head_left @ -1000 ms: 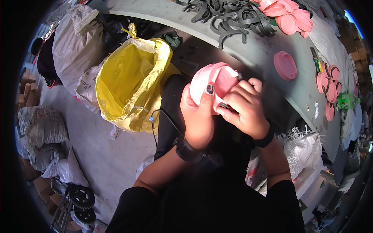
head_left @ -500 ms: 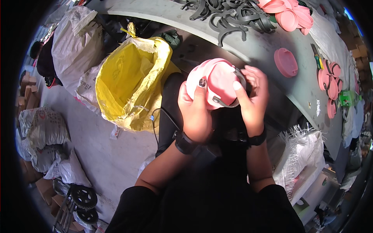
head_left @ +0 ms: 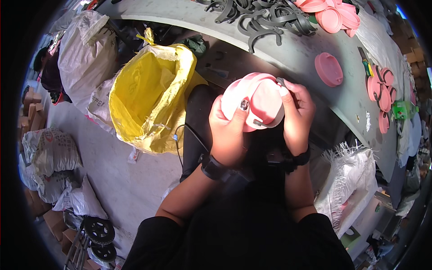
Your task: Assembling black plastic clips onto pink plastic lids at a large workshop table.
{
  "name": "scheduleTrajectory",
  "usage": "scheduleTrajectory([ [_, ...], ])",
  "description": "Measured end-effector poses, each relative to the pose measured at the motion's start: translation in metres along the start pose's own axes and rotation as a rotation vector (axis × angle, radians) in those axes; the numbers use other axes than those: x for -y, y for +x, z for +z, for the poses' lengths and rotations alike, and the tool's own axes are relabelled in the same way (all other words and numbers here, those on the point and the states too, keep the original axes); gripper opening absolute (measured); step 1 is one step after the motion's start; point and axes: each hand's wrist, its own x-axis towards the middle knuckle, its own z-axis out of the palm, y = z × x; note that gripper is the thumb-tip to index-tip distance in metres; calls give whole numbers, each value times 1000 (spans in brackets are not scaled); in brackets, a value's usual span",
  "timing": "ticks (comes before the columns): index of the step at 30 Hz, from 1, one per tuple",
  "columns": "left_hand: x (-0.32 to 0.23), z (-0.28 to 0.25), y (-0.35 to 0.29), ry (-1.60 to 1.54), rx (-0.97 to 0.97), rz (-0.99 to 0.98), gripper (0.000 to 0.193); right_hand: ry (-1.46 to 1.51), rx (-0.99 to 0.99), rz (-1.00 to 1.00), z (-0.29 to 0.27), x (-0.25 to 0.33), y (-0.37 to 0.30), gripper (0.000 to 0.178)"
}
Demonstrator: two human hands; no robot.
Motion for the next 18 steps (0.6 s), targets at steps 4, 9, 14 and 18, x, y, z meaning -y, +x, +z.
scheduleTrajectory([
  [4,2,-1,3,-81,39,-18,32,38,107,-54,-11,-1,3,16],
  [9,-10,2,0,-49,14,-90,33,-164,204,21,-10,12,4,19],
  [14,-5,1,-1,-8,14,-42,31,-137,219,32,-10,7,7,20],
  [18,-1,1,-2,20,-20,-7,31,-143,93,-10,-5,6,4,20],
])
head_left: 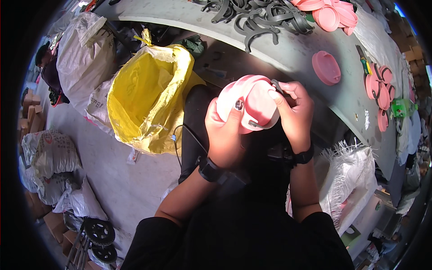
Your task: Assembling black plastic clips onto pink plastic lids at a large workshop table.
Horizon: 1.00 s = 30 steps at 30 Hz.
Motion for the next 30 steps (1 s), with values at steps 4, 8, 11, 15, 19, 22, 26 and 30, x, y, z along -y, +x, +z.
scheduleTrajectory([
  [4,1,0,-4,-13,-21,10,31,-54,-19,-75,1,-2,0,18],
  [8,6,-3,-4,-6,-26,29,31,-103,4,-34,-5,4,0,18],
  [11,6,-3,-4,-8,-34,-1,30,-246,24,-88,-10,4,0,13],
  [15,10,-4,0,-50,-16,-46,28,-410,96,-195,-20,12,6,17],
  [19,3,-4,1,-13,-15,-101,25,-569,345,-65,-27,25,16,18],
  [22,3,-5,1,0,16,-126,23,-749,435,-192,-31,26,22,21],
  [26,4,-8,4,73,69,-129,21,-698,424,-311,-29,13,21,23],
  [30,16,-11,16,124,44,-189,18,-686,373,-189,-33,1,16,23],
])
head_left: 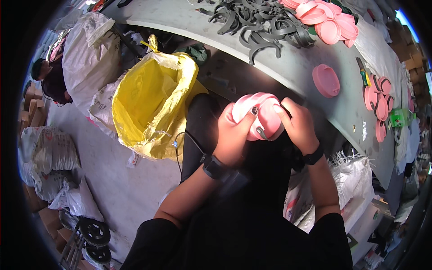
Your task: Assembling black plastic clips onto pink plastic lids at a large workshop table.
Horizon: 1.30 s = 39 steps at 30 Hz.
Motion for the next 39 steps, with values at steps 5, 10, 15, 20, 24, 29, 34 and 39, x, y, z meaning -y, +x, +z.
scheduleTrajectory([
  [5,2,0,2,-153,-11,-141,21,-45,-264,-334,-18,15,1,34],
  [10,-2,-7,4,-179,73,-225,21,-121,-69,-492,0,33,-12,30],
  [15,-13,7,1,18,53,-105,19,61,5,-539,10,22,-10,26],
  [20,-32,0,-2,452,212,-59,25,304,314,-394,-2,22,2,28],
  [24,-27,-13,3,340,335,-22,24,354,2,-351,5,30,-4,23],
  [29,18,-3,-3,74,433,50,20,202,-217,-155,0,20,-12,37],
  [34,8,-5,-2,24,313,-143,19,646,108,-99,3,9,-12,37],
  [39,10,16,-8,-66,295,-188,21,599,17,-95,-20,13,-18,37],
])
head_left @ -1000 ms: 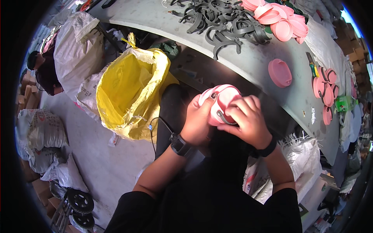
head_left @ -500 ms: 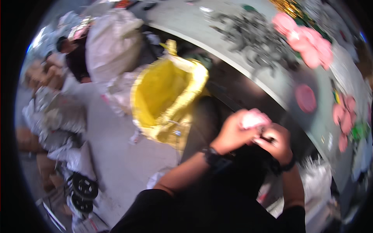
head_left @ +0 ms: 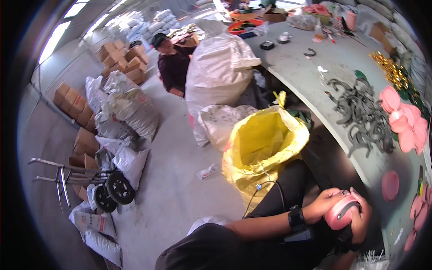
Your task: Assembling black plastic clips onto pink plastic lids at a large workshop table.
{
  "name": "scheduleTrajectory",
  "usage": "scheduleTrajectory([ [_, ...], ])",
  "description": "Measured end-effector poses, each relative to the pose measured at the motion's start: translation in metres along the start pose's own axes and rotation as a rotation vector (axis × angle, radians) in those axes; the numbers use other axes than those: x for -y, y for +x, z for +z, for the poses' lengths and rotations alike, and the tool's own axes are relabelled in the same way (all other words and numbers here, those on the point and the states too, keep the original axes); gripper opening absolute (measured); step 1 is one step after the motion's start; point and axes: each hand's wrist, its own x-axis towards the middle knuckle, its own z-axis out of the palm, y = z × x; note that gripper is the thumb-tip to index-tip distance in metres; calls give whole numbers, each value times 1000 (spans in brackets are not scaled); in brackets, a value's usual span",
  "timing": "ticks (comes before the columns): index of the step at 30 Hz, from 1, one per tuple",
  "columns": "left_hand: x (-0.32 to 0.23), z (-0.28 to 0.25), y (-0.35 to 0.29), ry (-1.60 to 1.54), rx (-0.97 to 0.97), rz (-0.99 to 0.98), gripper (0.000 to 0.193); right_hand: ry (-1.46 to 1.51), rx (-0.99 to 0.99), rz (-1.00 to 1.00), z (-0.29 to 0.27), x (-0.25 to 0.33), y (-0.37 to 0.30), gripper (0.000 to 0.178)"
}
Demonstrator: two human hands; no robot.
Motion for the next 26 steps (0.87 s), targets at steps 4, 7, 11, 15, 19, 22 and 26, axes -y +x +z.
scheduleTrajectory([
  [4,-25,-1,-7,-4,32,141,21,-41,-104,52,-4,27,8,33],
  [7,-49,-4,-12,215,-122,192,34,-108,-331,120,-25,1,5,23],
  [11,-44,-15,-7,187,-260,94,36,-382,-805,220,-103,-16,-11,21],
  [15,-39,-22,-3,65,-234,73,38,-93,-1197,246,-189,-57,-28,38],
  [19,-36,-25,-2,62,-274,64,40,-564,-1222,307,-219,-98,-50,47],
  [22,-40,-36,-7,124,-242,116,31,-501,-1003,231,-155,-66,-28,40],
  [26,-34,-38,-10,214,-187,146,29,-362,-696,143,-85,-44,-31,34],
])
